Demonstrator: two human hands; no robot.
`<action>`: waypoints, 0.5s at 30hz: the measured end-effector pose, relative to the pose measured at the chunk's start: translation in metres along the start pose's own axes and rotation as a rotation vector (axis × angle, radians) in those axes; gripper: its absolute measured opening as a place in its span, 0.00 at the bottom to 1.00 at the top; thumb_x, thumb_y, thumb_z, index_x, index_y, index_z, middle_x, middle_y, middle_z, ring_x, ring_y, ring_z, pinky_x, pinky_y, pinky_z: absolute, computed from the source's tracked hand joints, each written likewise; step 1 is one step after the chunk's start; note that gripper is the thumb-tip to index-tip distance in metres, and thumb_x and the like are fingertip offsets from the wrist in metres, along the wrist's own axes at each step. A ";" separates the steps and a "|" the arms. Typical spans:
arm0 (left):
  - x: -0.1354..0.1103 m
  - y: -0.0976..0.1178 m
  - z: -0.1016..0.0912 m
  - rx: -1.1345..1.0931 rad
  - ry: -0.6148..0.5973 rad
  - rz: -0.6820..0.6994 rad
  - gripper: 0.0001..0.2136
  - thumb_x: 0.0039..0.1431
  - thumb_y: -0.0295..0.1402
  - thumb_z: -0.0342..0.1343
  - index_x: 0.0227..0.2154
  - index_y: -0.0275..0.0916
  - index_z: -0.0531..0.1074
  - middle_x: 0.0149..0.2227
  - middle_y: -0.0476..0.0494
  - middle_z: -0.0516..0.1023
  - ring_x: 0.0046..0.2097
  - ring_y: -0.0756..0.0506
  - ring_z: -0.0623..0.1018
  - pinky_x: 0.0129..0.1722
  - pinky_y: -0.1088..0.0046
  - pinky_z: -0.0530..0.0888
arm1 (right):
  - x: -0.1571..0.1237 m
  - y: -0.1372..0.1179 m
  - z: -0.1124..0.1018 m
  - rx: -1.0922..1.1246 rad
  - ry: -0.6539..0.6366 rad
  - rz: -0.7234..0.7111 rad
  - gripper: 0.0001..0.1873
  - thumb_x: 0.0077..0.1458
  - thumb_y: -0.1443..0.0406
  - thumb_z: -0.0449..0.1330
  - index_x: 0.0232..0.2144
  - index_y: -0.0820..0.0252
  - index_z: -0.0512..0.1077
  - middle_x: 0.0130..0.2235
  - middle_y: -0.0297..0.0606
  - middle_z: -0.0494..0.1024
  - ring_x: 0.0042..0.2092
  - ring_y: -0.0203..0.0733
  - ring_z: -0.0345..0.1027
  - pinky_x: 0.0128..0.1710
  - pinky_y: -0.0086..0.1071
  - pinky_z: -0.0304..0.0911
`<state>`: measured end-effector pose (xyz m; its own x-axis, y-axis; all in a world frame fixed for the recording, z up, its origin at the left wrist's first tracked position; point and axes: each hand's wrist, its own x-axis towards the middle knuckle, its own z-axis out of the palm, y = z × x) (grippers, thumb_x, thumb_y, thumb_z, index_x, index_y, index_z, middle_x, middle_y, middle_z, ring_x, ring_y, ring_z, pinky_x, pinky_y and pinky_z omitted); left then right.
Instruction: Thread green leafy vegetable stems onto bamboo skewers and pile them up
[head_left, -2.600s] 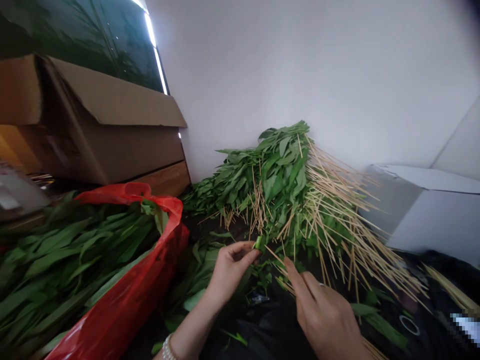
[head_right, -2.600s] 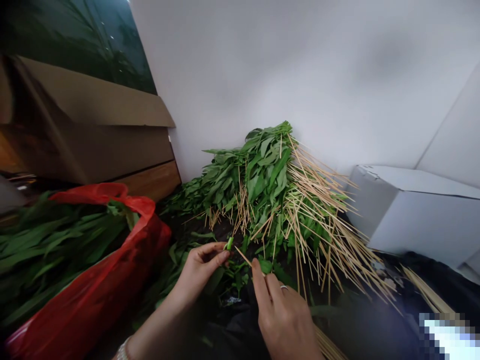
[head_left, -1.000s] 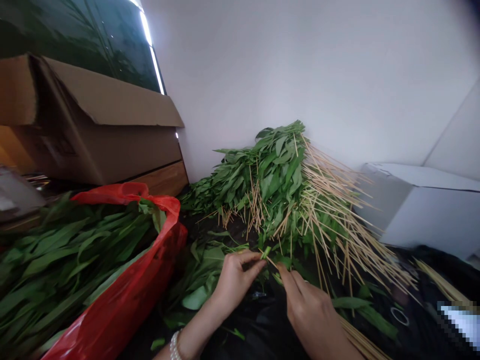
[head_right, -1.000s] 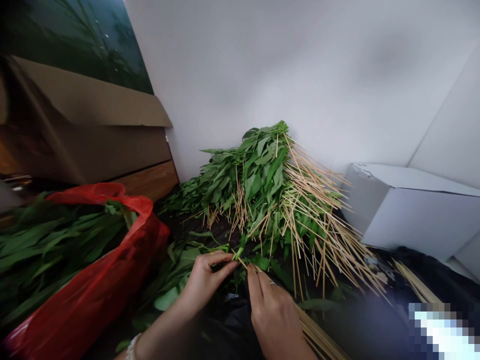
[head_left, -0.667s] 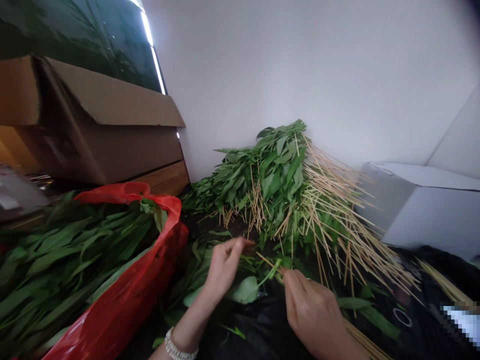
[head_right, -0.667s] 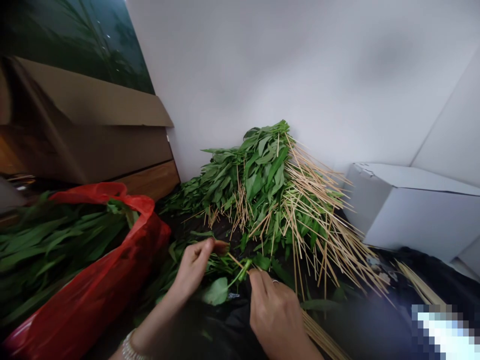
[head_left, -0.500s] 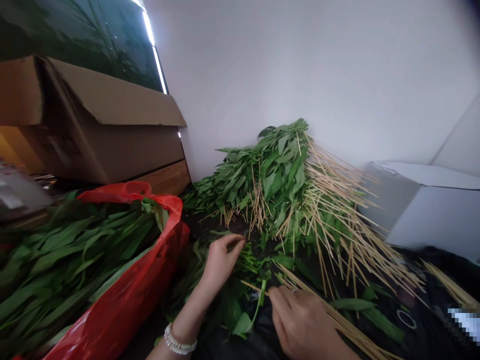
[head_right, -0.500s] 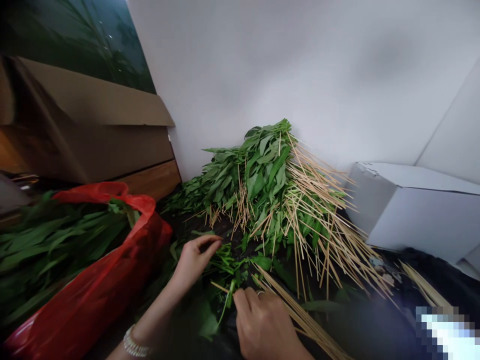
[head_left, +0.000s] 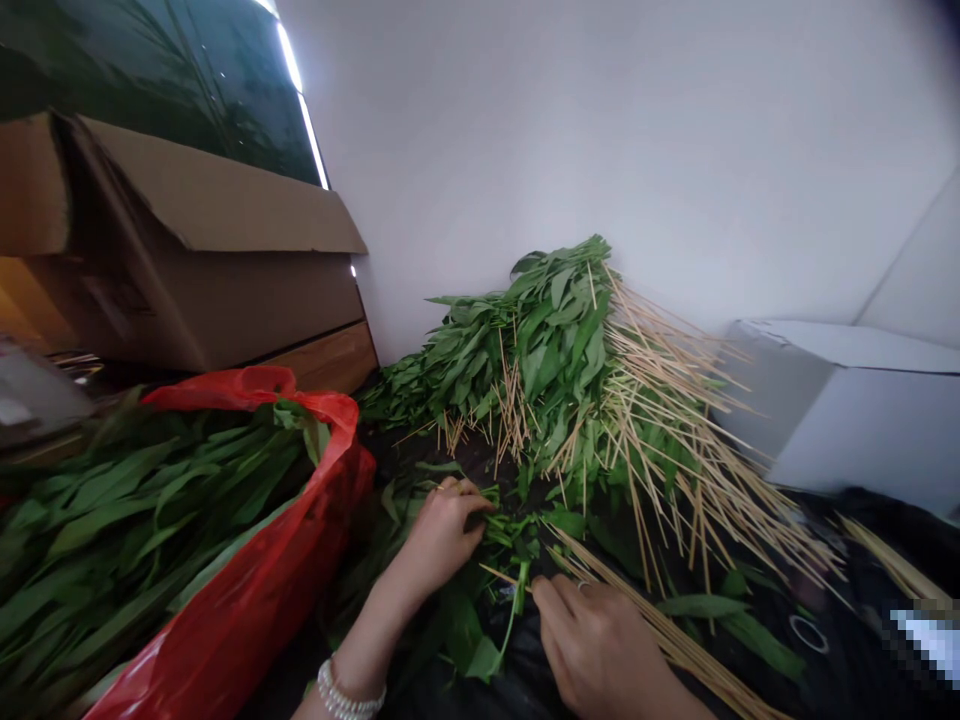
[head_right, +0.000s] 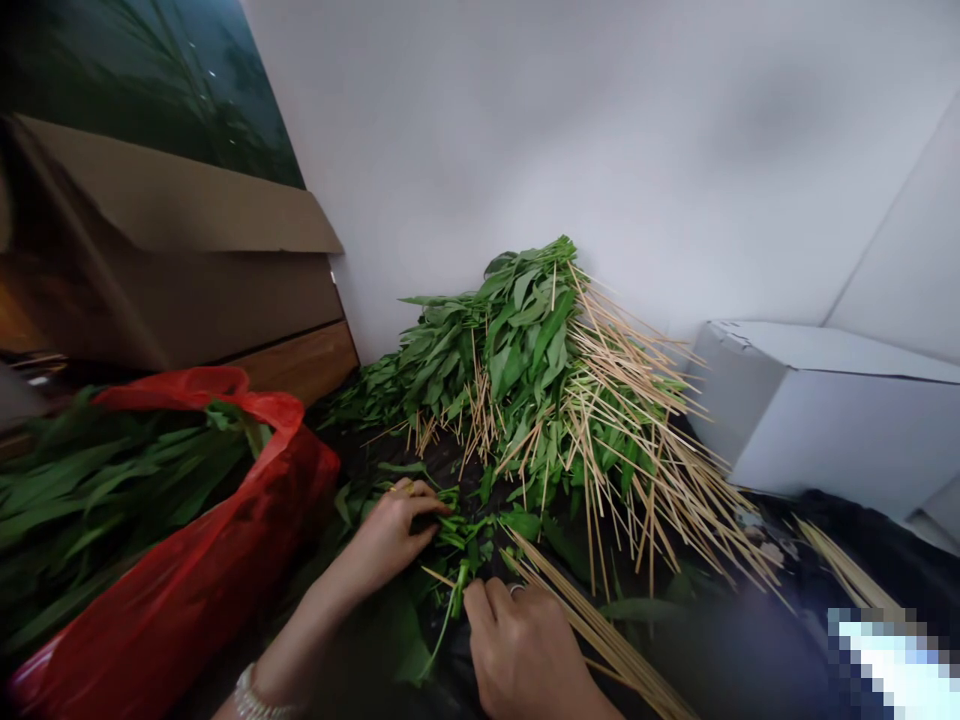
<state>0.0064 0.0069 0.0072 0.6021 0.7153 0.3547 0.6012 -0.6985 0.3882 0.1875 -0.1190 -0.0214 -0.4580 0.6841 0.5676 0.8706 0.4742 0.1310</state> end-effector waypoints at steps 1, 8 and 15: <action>0.000 0.000 0.001 0.005 0.004 -0.001 0.13 0.48 0.21 0.56 0.34 0.43 0.78 0.34 0.45 0.77 0.40 0.43 0.72 0.41 0.67 0.69 | 0.000 0.000 0.000 0.002 -0.001 0.006 0.10 0.45 0.74 0.52 0.30 0.56 0.60 0.26 0.32 0.67 0.22 0.39 0.60 0.22 0.35 0.41; 0.003 0.004 -0.002 -0.271 0.332 -0.094 0.06 0.57 0.29 0.54 0.35 0.40 0.74 0.36 0.46 0.79 0.40 0.46 0.77 0.43 0.70 0.71 | 0.001 0.001 0.000 -0.031 0.062 0.069 0.13 0.48 0.75 0.49 0.36 0.59 0.64 0.25 0.33 0.68 0.22 0.39 0.61 0.22 0.34 0.47; 0.001 0.017 0.005 -0.513 0.300 -0.175 0.11 0.56 0.33 0.56 0.42 0.40 0.76 0.39 0.45 0.81 0.40 0.45 0.80 0.43 0.70 0.75 | -0.002 0.009 -0.006 -0.073 0.109 0.189 0.19 0.55 0.77 0.43 0.47 0.66 0.64 0.30 0.38 0.73 0.26 0.36 0.67 0.26 0.30 0.58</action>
<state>0.0200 -0.0046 0.0103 0.2985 0.8451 0.4435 0.3032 -0.5246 0.7955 0.1971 -0.1196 -0.0164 -0.2669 0.6913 0.6715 0.9516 0.2991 0.0703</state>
